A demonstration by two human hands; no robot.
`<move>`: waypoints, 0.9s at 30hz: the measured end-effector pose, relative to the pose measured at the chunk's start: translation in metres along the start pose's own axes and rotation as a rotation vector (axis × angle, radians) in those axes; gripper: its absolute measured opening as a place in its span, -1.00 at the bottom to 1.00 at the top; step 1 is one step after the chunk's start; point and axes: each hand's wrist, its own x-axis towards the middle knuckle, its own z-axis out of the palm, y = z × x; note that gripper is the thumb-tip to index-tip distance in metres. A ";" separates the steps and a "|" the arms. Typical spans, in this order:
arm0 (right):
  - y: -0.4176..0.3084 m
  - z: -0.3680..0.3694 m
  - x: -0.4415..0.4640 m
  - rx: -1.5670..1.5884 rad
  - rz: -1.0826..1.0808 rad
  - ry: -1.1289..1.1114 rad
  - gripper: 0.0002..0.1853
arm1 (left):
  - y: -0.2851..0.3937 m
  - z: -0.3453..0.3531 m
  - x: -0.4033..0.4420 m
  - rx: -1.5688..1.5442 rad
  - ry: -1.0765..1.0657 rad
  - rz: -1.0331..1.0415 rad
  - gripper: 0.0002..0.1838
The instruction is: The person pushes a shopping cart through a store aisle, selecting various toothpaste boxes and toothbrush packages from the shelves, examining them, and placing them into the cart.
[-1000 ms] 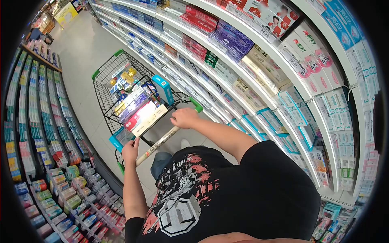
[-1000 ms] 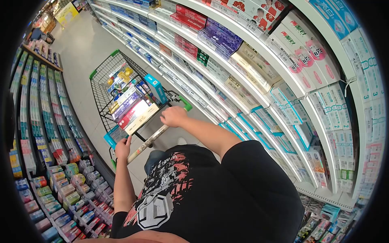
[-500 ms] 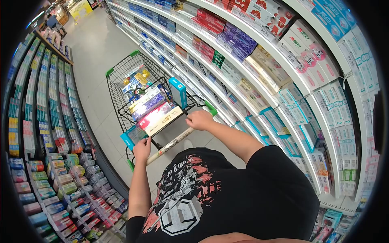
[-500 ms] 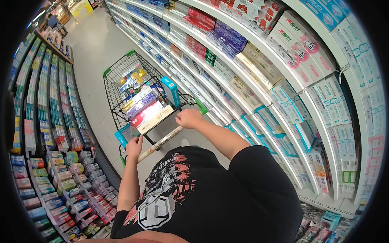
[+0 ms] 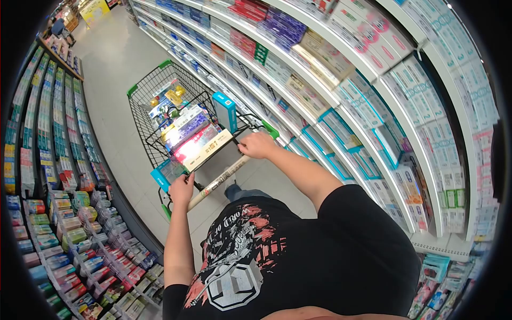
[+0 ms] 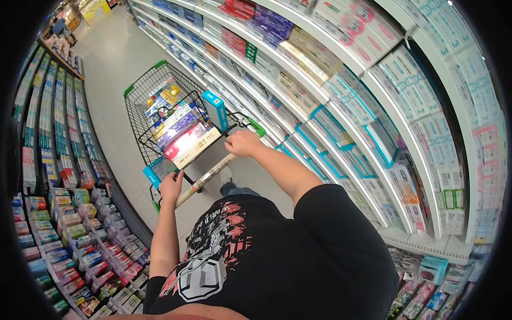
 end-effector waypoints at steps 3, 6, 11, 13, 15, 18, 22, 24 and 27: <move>0.005 0.000 -0.024 -0.020 0.008 -0.045 -0.57 | 0.008 0.012 -0.021 0.025 -0.008 -0.013 -0.34; 0.013 0.006 -0.045 -0.029 0.025 -0.047 -0.58 | 0.016 0.024 -0.042 0.031 -0.027 -0.026 -0.35; 0.018 0.003 -0.081 -0.036 0.077 -0.102 -0.56 | 0.031 0.037 -0.078 0.036 -0.022 -0.031 -0.36; 0.021 -0.001 -0.095 -0.064 0.091 -0.122 -0.55 | 0.039 0.042 -0.092 0.023 -0.015 -0.025 -0.36; 0.022 -0.001 -0.108 -0.074 0.084 -0.136 -0.54 | 0.043 0.049 -0.108 0.011 -0.013 -0.028 -0.36; 0.031 0.001 -0.130 -0.057 0.066 -0.133 -0.54 | 0.050 0.061 -0.125 -0.004 0.010 -0.014 -0.36; 0.038 0.001 -0.159 -0.050 0.050 -0.147 -0.55 | 0.061 0.071 -0.151 -0.021 0.000 -0.031 -0.37; 0.045 0.002 -0.170 -0.059 0.026 -0.152 -0.55 | 0.067 0.077 -0.163 -0.025 0.012 -0.032 -0.37; 0.052 0.003 -0.190 -0.043 0.002 -0.137 -0.56 | 0.074 0.086 -0.179 -0.031 0.022 -0.036 -0.37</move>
